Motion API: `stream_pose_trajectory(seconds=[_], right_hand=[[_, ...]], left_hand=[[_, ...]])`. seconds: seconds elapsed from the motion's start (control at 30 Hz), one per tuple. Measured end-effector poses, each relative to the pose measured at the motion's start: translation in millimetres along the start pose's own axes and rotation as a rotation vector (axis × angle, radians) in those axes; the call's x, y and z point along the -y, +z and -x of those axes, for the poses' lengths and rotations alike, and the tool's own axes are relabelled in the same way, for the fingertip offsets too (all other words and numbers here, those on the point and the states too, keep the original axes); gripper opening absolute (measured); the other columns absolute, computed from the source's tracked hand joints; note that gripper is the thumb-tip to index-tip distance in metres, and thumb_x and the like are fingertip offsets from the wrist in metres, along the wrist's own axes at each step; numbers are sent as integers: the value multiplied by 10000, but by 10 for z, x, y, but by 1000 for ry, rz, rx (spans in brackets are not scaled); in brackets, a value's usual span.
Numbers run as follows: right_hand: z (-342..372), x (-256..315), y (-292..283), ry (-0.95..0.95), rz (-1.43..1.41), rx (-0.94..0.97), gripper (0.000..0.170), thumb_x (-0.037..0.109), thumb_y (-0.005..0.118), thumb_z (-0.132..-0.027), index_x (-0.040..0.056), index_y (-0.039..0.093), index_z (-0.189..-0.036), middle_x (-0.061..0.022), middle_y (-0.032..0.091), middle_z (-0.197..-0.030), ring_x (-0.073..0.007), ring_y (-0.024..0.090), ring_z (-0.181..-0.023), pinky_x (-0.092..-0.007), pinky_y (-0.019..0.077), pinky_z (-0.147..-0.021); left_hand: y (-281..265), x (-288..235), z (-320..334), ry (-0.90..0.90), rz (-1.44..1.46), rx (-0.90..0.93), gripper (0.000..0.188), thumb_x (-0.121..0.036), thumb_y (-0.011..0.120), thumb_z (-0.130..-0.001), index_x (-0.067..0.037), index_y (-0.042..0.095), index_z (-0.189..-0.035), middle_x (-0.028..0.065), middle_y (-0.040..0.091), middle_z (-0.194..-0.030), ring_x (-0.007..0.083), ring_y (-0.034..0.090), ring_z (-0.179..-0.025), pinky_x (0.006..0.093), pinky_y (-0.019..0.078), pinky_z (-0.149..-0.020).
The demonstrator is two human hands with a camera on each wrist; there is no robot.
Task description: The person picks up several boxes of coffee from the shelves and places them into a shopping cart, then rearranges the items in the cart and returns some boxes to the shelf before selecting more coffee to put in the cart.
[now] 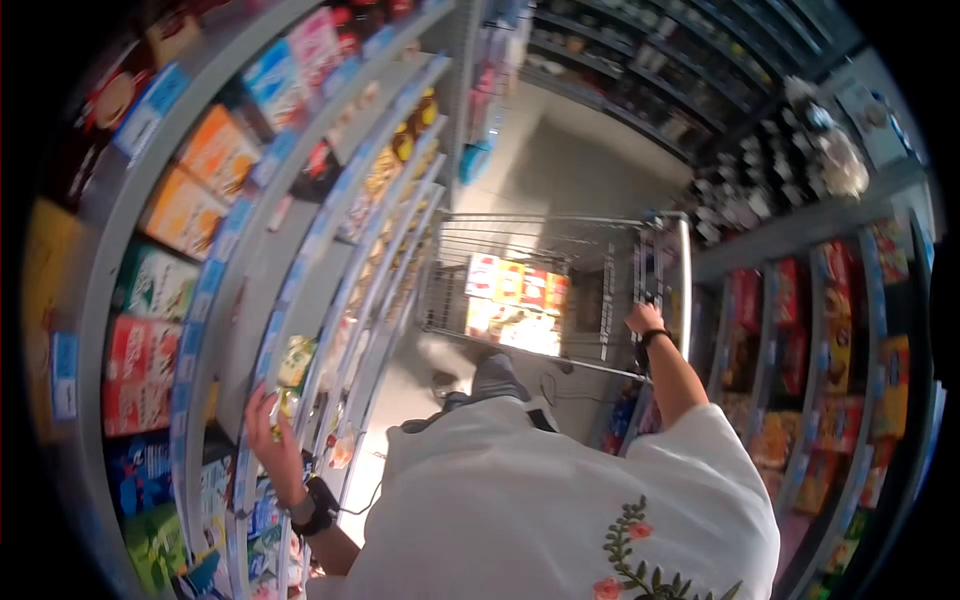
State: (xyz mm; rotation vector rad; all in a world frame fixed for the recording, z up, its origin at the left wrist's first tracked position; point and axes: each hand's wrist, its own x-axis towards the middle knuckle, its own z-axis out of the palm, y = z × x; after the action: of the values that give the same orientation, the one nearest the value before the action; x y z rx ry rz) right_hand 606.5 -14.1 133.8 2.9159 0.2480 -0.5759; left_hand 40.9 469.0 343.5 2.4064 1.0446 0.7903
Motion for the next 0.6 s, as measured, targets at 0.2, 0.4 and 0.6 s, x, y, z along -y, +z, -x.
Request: stream_pose_trajectory(seconds=[0.2,0.4,0.6], right_hand=[[-269,1318,-136,-561,-297,106,489,338,699,-843,6,634,-1197,-216,690,-1106,-415,632,-1082,-462,504,-944],[1247,3542,-1729,-1244,-741,386,612,226,685,-941,41,441,-1471,-165,520,-1463,-278,494,-1354,-401,414,-1100],[2189,4949,-2820,-1608,-1278,6,732,159,717,-919,43,332,-1531,-177,456,-1496,-279,451,-1385,-401,414,-1098]], left_hand=[[-260,-121,-110,-12,-25,-150,271,5,576,-896,-17,643,-1159,153,541,-1408,354,500,-1315,427,383,-1095],[-559,-311,-176,2,-110,-566,349,-30,565,-894,-11,595,-1240,206,465,-1480,408,440,-1355,483,341,-1122],[-907,-409,-282,-10,104,-802,532,-96,543,-941,-16,421,-1453,193,380,-1548,337,389,-1419,443,307,-1168]])
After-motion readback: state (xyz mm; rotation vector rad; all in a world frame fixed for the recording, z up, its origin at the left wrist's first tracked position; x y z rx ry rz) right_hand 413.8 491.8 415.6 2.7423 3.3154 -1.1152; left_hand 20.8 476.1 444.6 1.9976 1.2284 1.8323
